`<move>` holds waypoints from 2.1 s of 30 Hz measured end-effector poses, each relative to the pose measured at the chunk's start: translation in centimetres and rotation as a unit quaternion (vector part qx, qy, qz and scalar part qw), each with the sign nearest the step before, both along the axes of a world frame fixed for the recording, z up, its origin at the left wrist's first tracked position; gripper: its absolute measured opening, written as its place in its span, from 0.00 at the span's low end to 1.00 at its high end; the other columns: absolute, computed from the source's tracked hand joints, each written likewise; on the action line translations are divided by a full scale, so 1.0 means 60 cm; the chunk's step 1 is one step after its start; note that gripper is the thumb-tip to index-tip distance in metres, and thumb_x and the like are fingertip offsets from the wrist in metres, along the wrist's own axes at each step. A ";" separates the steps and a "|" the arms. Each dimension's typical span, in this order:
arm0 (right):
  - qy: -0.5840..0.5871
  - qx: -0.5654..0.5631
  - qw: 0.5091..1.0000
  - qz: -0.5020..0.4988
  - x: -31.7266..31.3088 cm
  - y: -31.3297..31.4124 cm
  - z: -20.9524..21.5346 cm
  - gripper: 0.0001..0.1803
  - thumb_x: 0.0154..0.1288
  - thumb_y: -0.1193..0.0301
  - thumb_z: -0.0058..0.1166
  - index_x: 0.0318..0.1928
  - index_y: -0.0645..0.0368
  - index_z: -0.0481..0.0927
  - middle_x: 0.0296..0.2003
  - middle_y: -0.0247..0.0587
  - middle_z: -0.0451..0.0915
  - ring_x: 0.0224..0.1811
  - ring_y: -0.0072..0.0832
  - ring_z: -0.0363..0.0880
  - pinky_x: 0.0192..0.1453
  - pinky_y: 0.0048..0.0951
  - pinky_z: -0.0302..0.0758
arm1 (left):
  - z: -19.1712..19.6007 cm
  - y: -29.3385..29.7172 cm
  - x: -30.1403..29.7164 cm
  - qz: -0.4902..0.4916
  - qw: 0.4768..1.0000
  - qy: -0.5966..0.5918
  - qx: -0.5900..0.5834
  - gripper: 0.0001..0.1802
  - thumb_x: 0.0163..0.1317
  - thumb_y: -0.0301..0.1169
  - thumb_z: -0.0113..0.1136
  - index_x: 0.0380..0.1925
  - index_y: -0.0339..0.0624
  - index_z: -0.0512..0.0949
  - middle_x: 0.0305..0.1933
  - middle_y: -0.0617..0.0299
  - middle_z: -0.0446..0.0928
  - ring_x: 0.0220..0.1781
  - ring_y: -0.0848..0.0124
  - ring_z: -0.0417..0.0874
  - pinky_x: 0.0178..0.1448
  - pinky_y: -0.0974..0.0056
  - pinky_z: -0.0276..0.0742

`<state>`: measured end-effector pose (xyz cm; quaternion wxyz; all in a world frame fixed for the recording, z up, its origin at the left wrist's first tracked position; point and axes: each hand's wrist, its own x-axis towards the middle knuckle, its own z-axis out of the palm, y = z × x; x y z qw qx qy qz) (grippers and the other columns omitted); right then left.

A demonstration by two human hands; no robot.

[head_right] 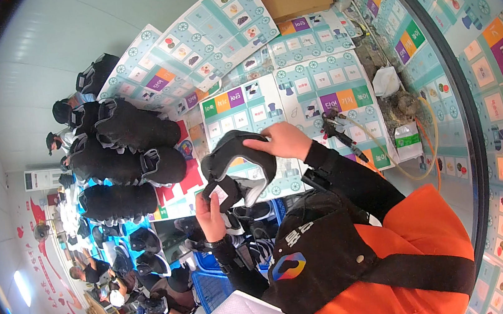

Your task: The person holds a black shoe upper and uses a handheld heat tool to apply localized heat to several points along the edge and seam, then repeats the process on multiple footwear units retrieved from and returned to blue bins.

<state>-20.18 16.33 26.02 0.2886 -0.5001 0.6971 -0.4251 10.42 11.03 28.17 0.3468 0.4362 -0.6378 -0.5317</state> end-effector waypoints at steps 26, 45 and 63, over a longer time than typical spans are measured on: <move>-0.218 -0.014 0.951 0.219 0.000 0.061 -0.053 0.42 0.60 0.81 0.57 0.76 0.61 0.57 0.66 0.48 0.71 0.65 0.36 0.75 0.57 0.33 0.80 | -0.024 0.029 -0.022 0.204 0.941 0.171 0.209 0.14 0.71 0.33 0.60 0.55 0.45 0.77 0.45 0.61 0.83 0.42 0.70 0.87 0.34 0.67 0.84; 0.101 0.129 0.966 -0.201 -0.196 0.187 -0.363 0.19 0.54 0.73 0.62 0.47 0.66 0.75 0.45 0.51 0.79 0.50 0.49 0.77 0.54 0.44 0.76 | -0.200 -0.107 -0.119 0.116 0.954 0.038 0.275 0.15 0.67 0.26 0.62 0.48 0.30 0.71 0.41 0.49 0.80 0.41 0.58 0.87 0.41 0.54 0.92; -0.125 0.015 0.991 0.049 -0.165 0.222 -0.114 0.15 0.54 0.69 0.57 0.42 0.60 0.79 0.27 0.52 0.77 0.30 0.50 0.75 0.38 0.40 0.69 | -0.243 -0.138 -0.183 0.070 0.961 -0.029 0.266 0.17 0.65 0.24 0.61 0.50 0.28 0.69 0.46 0.46 0.77 0.46 0.53 0.86 0.42 0.51 0.91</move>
